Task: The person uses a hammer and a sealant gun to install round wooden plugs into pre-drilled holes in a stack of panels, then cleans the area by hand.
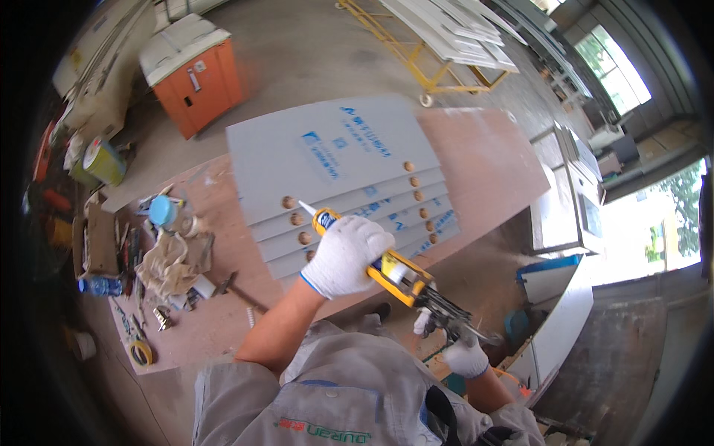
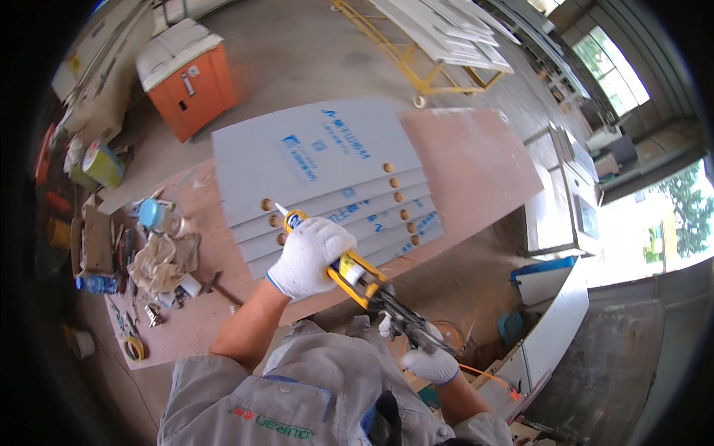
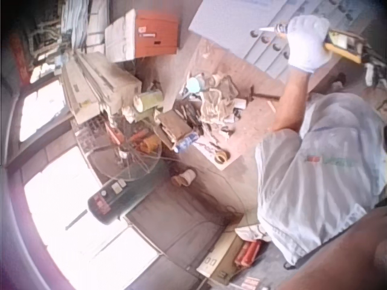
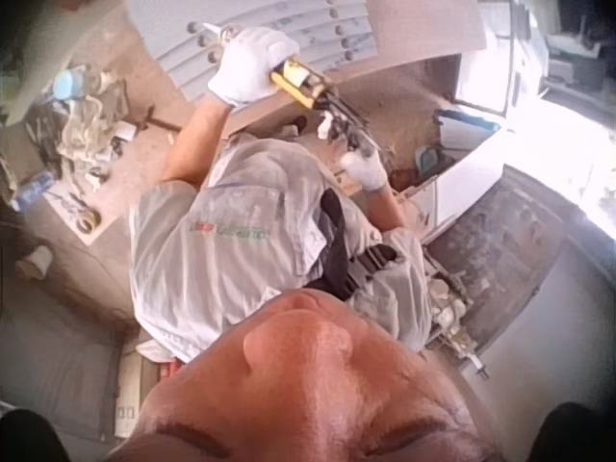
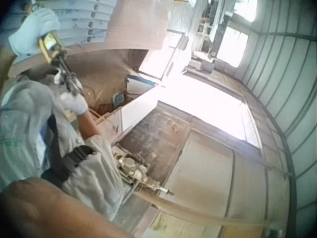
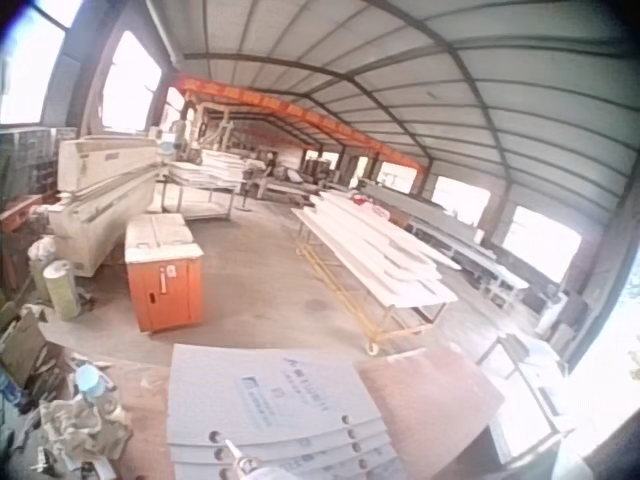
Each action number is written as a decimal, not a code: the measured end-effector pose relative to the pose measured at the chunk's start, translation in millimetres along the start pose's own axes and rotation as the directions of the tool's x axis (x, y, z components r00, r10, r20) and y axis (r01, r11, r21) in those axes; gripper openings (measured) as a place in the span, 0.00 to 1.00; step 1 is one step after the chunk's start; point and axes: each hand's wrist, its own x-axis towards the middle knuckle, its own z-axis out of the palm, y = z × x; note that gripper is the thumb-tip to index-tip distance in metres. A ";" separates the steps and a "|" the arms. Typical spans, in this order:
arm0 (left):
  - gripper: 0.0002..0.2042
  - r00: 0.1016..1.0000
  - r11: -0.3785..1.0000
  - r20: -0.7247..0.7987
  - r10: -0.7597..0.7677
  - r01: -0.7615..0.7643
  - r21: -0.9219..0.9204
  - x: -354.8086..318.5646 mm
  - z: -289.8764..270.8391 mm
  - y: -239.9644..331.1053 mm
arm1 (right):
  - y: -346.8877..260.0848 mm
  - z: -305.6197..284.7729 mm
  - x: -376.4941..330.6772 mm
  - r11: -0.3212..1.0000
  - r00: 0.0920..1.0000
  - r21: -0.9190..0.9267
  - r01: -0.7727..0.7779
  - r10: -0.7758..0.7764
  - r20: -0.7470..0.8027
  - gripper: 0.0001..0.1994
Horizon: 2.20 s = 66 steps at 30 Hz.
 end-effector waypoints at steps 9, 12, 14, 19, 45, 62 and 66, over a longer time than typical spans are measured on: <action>0.23 0.975 0.942 0.111 0.191 -0.150 -0.301 60.6 230.5 101.6 | 21.7 -86.3 -130.8 0.855 0.797 0.420 -0.304 0.470 -0.380 0.16; 0.23 0.964 0.928 0.198 0.176 -0.095 -0.361 72.2 285.4 109.2 | 35.0 -116.6 -152.7 0.806 0.719 0.493 -0.327 0.551 -0.424 0.11; 0.22 0.980 0.923 0.134 0.146 -0.086 -0.375 73.0 310.9 105.2 | 59.0 -135.5 -154.0 0.783 0.659 0.490 -0.384 0.604 -0.449 0.07; 0.21 0.998 0.950 0.038 0.059 -0.044 -0.310 69.8 343.7 88.6 | 84.2 -180.8 -132.0 0.850 0.733 0.257 -0.460 0.527 -0.431 0.07; 0.25 0.996 0.974 -0.054 -0.068 0.055 -0.218 117.3 329.8 92.7 | 50.4 -249.5 -114.6 0.850 0.862 0.420 -0.319 0.444 -0.244 0.18; 0.27 0.988 0.967 -0.085 -0.131 0.108 -0.231 112.3 326.9 67.1 | 49.1 -246.3 -83.7 0.756 0.856 0.583 -0.297 0.482 -0.189 0.27; 0.26 0.988 0.967 -0.079 -0.134 0.113 -0.227 118.1 321.5 63.5 | 59.1 -253.3 -76.2 0.709 0.791 0.587 -0.391 0.585 -0.180 0.44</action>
